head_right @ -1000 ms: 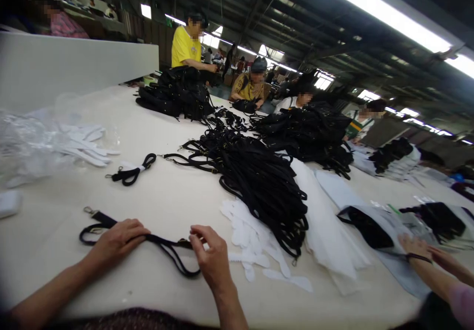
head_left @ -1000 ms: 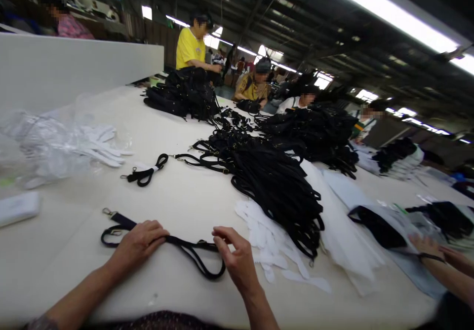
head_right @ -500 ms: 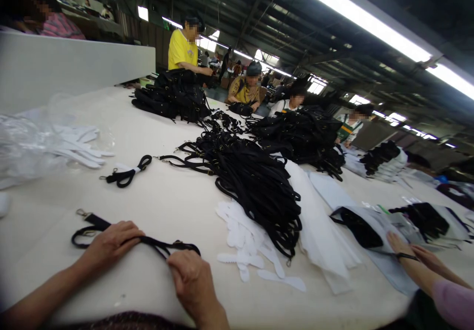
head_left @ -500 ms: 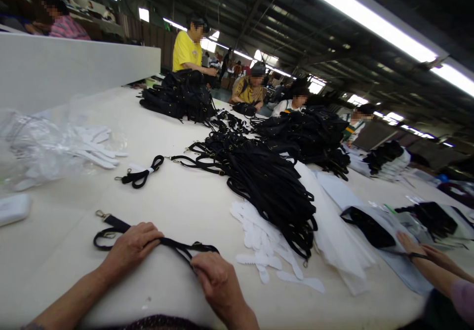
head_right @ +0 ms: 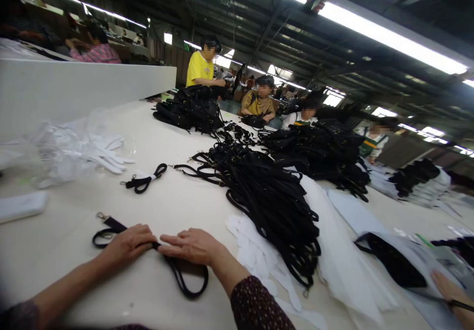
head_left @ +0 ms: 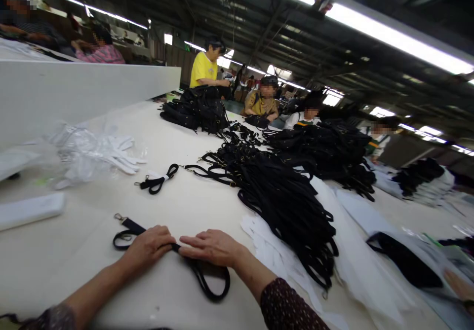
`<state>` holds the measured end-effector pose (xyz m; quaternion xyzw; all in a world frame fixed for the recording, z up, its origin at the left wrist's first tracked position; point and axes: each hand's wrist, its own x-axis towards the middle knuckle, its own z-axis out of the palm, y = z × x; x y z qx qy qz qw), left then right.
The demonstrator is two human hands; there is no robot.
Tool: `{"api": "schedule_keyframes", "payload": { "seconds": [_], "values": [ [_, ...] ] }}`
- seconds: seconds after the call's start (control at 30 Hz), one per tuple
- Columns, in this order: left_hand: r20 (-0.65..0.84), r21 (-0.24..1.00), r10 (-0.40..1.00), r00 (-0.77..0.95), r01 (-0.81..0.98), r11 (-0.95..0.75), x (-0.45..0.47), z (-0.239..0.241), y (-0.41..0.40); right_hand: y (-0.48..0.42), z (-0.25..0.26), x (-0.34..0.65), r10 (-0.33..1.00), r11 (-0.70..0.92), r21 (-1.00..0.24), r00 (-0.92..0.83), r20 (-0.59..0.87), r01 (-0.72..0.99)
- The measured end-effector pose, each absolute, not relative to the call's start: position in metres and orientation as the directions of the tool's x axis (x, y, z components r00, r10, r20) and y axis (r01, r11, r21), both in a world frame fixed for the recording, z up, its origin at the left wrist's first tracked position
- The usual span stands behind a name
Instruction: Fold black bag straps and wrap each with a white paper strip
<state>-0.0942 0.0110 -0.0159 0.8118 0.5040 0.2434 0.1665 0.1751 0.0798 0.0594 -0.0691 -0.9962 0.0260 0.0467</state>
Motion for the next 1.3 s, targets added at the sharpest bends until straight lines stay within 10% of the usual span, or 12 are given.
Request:
{"api": "schedule_keyframes", "payload": {
  "seconds": [0.17,0.53,0.77,1.3],
  "values": [
    [0.208,0.501,0.904,0.374,0.753,-0.427,-0.092,-0.012,0.011,0.078,0.057,0.162,-0.025,0.993,-0.112,-0.988,0.153,-0.042],
    [0.087,0.477,0.936,0.342,0.811,-0.34,-0.151,0.007,0.026,0.058,0.036,0.129,0.585,0.774,-0.294,-0.811,-0.007,0.561],
    [0.004,0.49,0.957,0.291,0.833,-0.255,-0.158,0.01,0.026,0.045,0.03,0.102,0.697,0.693,-0.197,-0.714,-0.063,0.693],
    [-0.091,0.598,0.979,0.182,0.796,-0.093,-0.149,0.008,0.016,0.044,0.019,0.059,0.622,0.766,-0.297,-0.773,0.123,0.57]
  ]
}}
